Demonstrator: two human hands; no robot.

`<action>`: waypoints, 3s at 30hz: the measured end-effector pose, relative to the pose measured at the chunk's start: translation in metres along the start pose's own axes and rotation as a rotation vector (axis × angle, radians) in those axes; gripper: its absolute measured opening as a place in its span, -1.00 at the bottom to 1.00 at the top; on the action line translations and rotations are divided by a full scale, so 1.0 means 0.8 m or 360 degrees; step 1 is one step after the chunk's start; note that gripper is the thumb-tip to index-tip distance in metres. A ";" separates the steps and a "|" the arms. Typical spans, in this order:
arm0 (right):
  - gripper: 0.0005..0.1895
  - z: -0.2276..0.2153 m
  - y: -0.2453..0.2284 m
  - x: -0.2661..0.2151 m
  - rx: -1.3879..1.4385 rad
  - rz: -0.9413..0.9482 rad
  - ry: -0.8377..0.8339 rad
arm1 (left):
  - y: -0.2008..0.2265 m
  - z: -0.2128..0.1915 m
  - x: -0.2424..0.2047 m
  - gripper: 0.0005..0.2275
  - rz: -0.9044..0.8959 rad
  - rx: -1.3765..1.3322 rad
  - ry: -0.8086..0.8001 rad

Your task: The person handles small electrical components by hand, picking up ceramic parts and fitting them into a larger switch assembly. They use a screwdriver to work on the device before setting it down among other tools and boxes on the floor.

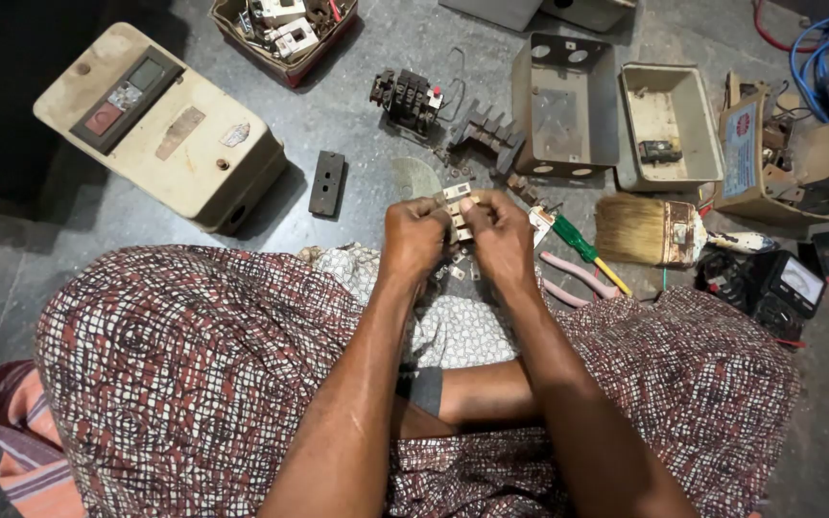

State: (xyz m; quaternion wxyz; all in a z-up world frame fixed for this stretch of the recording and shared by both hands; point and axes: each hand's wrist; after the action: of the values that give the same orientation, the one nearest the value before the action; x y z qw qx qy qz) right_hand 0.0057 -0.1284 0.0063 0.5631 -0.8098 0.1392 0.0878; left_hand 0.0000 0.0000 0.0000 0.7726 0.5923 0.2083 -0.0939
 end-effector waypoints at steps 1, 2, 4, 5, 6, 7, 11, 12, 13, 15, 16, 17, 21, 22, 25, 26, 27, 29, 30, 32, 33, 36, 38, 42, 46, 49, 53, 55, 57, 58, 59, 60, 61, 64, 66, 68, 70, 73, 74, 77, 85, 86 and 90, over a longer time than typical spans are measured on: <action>-0.80 0.000 -0.001 -0.002 0.0090 -0.0051 -0.0014 | 0.002 -0.001 -0.001 -0.87 0.0001 0.0028 -0.0001; -0.79 0.000 -0.002 -0.001 0.0063 -0.0060 -0.0003 | 0.004 -0.002 -0.002 -0.87 0.0002 0.0055 -0.0003; -0.77 0.000 -0.005 0.002 0.0009 -0.0076 0.0023 | 0.007 -0.001 -0.005 -0.87 -0.0004 0.0084 -0.0010; -0.77 0.000 -0.006 0.003 -0.0063 -0.0099 0.0043 | 0.008 -0.001 -0.005 -0.87 -0.0009 0.0086 -0.0012; -0.77 0.000 -0.007 0.004 -0.0134 -0.0122 0.0063 | 0.009 0.000 -0.006 -0.87 -0.0013 0.0088 -0.0015; -0.76 0.000 -0.006 0.006 -0.0205 -0.0146 0.0081 | 0.009 0.000 -0.006 -0.87 -0.0012 0.0071 -0.0016; -0.79 0.003 0.002 0.011 -0.0269 -0.0145 0.0131 | 0.009 -0.002 -0.006 -0.87 -0.0025 0.0094 -0.0022; -0.79 0.003 0.005 0.014 -0.0290 -0.0163 0.0124 | 0.008 -0.002 -0.006 -0.87 -0.0033 0.0123 -0.0026; -0.80 0.002 0.008 0.017 -0.0311 -0.0183 0.0118 | 0.008 -0.001 -0.006 -0.88 -0.0025 0.0114 -0.0028; -0.80 0.002 0.013 0.019 -0.0269 -0.0188 0.0098 | 0.006 -0.001 -0.005 -0.89 -0.0007 0.0097 -0.0032; -0.81 0.002 0.015 0.020 -0.0247 -0.0191 0.0088 | 0.005 -0.002 -0.005 -0.89 -0.0009 0.0085 -0.0035; -0.81 0.001 0.016 0.020 -0.0251 -0.0188 0.0086 | 0.003 -0.001 -0.005 -0.89 -0.0012 0.0073 -0.0040; -0.81 -0.001 0.013 0.019 -0.0245 -0.0129 0.0065 | -0.005 -0.002 0.000 -0.86 0.0061 0.0094 -0.0086; -0.82 -0.002 0.011 0.017 -0.0238 -0.0101 0.0057 | -0.007 -0.002 0.000 -0.87 0.0057 0.0097 -0.0082; -0.81 -0.002 0.006 0.014 -0.0222 0.0057 0.0037 | -0.010 -0.002 0.001 -0.87 0.0046 0.0066 -0.0072; -0.80 -0.001 0.005 0.015 -0.0190 0.0102 0.0009 | -0.011 -0.001 0.002 -0.87 0.0038 0.0030 -0.0069; -0.78 0.000 0.006 0.015 -0.0158 0.0148 -0.0019 | -0.012 0.000 0.002 -0.88 0.0029 -0.0008 -0.0066; -0.75 0.001 0.008 0.017 -0.0030 0.0199 -0.0040 | -0.013 0.000 0.003 -0.87 0.0008 -0.0082 -0.0021; -0.73 0.002 0.010 0.016 0.0066 0.0205 -0.0034 | -0.012 0.000 0.004 -0.87 -0.0003 -0.0120 0.0002; -0.68 0.002 0.012 0.016 0.0203 0.0211 -0.0028 | -0.008 -0.001 0.005 -0.87 -0.0043 -0.0208 0.0060; -0.64 -0.004 0.013 0.015 0.0243 0.0218 -0.0026 | -0.007 -0.001 0.003 -0.85 -0.0069 -0.0252 0.0089; -0.66 -0.012 0.013 0.010 0.0205 0.0239 -0.0015 | -0.005 0.001 0.006 -0.84 -0.0176 -0.0228 0.0147; -0.71 -0.014 0.011 0.005 0.0165 0.0248 -0.0037 | -0.007 0.001 0.010 -0.83 -0.0185 -0.0373 0.0138; -0.73 -0.006 0.017 -0.008 0.0185 0.0369 -0.0118 | -0.022 -0.002 0.014 -0.80 -0.0092 -0.0569 0.0120; -0.81 0.004 0.043 0.002 0.0249 0.0208 -0.0201 | -0.021 -0.002 0.014 -0.82 -0.0064 -0.0464 0.0142; -0.83 -0.002 0.058 0.002 0.0338 0.0228 -0.0195 | -0.004 -0.005 0.003 -0.75 -0.0024 -0.0368 0.0138; -0.90 -0.019 0.054 0.006 0.0366 0.0233 -0.0205 | 0.012 -0.004 -0.013 -0.78 -0.0021 -0.0318 0.0042; -0.92 -0.025 0.047 0.008 0.0440 0.0236 -0.0251 | 0.015 -0.003 -0.015 -0.81 -0.0082 -0.0355 0.0004; -0.91 -0.029 0.038 0.003 0.0513 0.0374 -0.0239 | 0.012 -0.003 -0.014 -0.83 -0.0110 -0.0388 -0.0032; -0.90 -0.030 0.032 0.000 0.0550 0.0442 -0.0233 | 0.009 -0.003 -0.013 -0.86 -0.0082 -0.0369 -0.0034; -0.89 -0.029 0.026 -0.002 0.0647 0.0481 -0.0244 | 0.005 -0.004 -0.011 -0.88 -0.0054 -0.0349 -0.0034; -0.88 -0.028 0.019 -0.006 0.0743 0.0519 -0.0254 | 0.001 -0.004 -0.009 -0.89 -0.0025 -0.0330 -0.0034; -0.86 -0.028 0.013 -0.010 0.0839 0.0557 -0.0263 | -0.003 -0.003 -0.007 -0.90 -0.0044 -0.0359 -0.0029; -0.80 -0.026 -0.003 -0.025 0.0974 0.0622 -0.0270 | -0.009 0.000 -0.006 -0.91 -0.0086 -0.0441 0.0017; -0.79 -0.027 -0.007 -0.032 0.0955 0.0606 -0.0391 | -0.009 0.004 -0.008 -0.91 -0.0088 -0.0491 0.0080; -0.79 -0.027 -0.003 -0.034 0.1000 0.0593 -0.0436 | -0.006 0.008 -0.010 -0.89 -0.0127 -0.0478 0.0051; -0.80 -0.028 0.004 -0.029 0.1109 0.0579 -0.0392 | -0.002 0.010 -0.013 -0.88 -0.0134 -0.0439 -0.0033; -0.83 -0.044 0.014 -0.020 0.1138 0.0595 -0.0337 | 0.007 0.012 -0.015 -0.87 -0.0113 -0.0353 -0.0171; -0.84 -0.048 0.016 -0.017 0.1215 0.0573 -0.0334 | 0.011 0.013 -0.014 -0.87 -0.0120 -0.0331 -0.0174; -0.85 -0.061 0.022 -0.009 0.1383 0.0530 -0.0311 | 0.024 0.010 -0.003 -0.85 -0.0142 -0.0315 -0.0008; -0.78 -0.081 0.033 0.004 0.1604 0.0526 -0.0321 | 0.056 -0.002 0.069 -0.82 0.0385 0.0204 0.0236; -0.79 -0.080 0.036 0.006 0.1604 0.0534 -0.0296 | 0.059 0.004 0.081 -0.81 0.0645 0.0527 0.0224; -0.80 -0.077 0.051 0.012 0.1691 0.0611 -0.0243 | 0.078 0.039 0.118 -0.47 0.1565 0.1838 -0.0071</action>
State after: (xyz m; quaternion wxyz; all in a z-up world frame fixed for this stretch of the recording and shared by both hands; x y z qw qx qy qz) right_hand 0.0005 -0.2007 -0.0107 0.8755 -0.3669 0.2678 0.1648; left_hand 0.1154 -0.0028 0.0206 0.2967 0.9254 -0.1776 0.1551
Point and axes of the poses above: each hand's wrist, its own x-axis towards the middle knuckle, its own z-axis out of the palm, y = z × x, and after that the axes turned 7 degrees about z, right-handed
